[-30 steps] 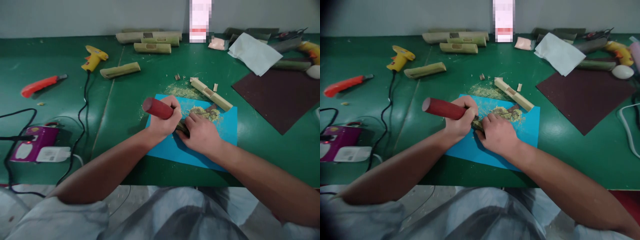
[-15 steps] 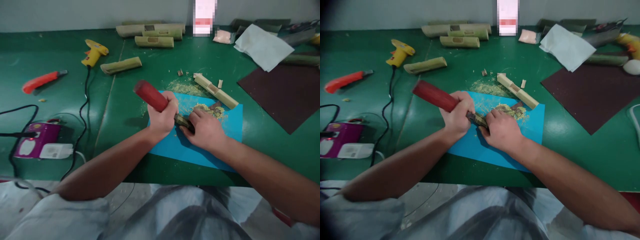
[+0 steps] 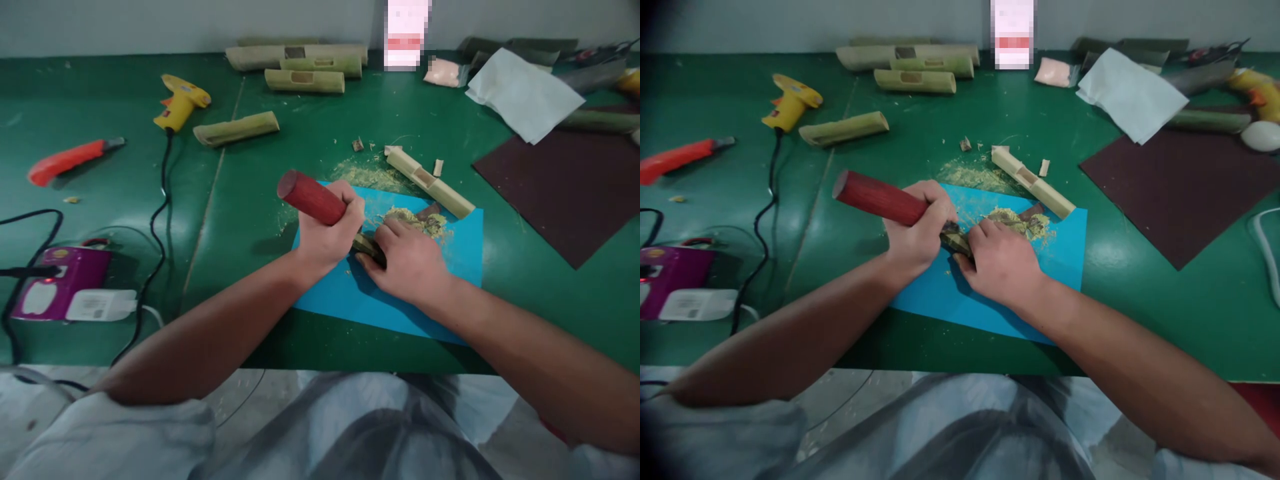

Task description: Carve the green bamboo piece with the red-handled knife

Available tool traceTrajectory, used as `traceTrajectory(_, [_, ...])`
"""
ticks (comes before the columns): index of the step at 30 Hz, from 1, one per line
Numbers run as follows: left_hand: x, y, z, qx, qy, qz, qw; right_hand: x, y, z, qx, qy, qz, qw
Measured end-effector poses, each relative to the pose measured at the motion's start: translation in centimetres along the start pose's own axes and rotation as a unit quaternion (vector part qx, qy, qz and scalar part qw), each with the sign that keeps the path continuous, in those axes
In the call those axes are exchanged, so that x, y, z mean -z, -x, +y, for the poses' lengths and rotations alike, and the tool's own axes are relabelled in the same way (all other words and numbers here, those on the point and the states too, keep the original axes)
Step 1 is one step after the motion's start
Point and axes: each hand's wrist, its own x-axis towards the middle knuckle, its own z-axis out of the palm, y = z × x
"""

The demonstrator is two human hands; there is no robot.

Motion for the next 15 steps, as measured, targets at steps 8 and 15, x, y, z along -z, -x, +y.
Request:
traceTrajectory(8, [0.55, 0.38, -0.09, -0.018, 0.009, -0.038, 0.999, -0.17, 0.02, 0.38, 0.015, -0.040, 0.003, 0.999])
traceTrajectory(15, [-0.24, 0.10, 0.46, 0.045, 0.036, 0.052, 0.997, -0.13, 0.14, 0.16, 0.007, -0.013, 0.023, 1.000])
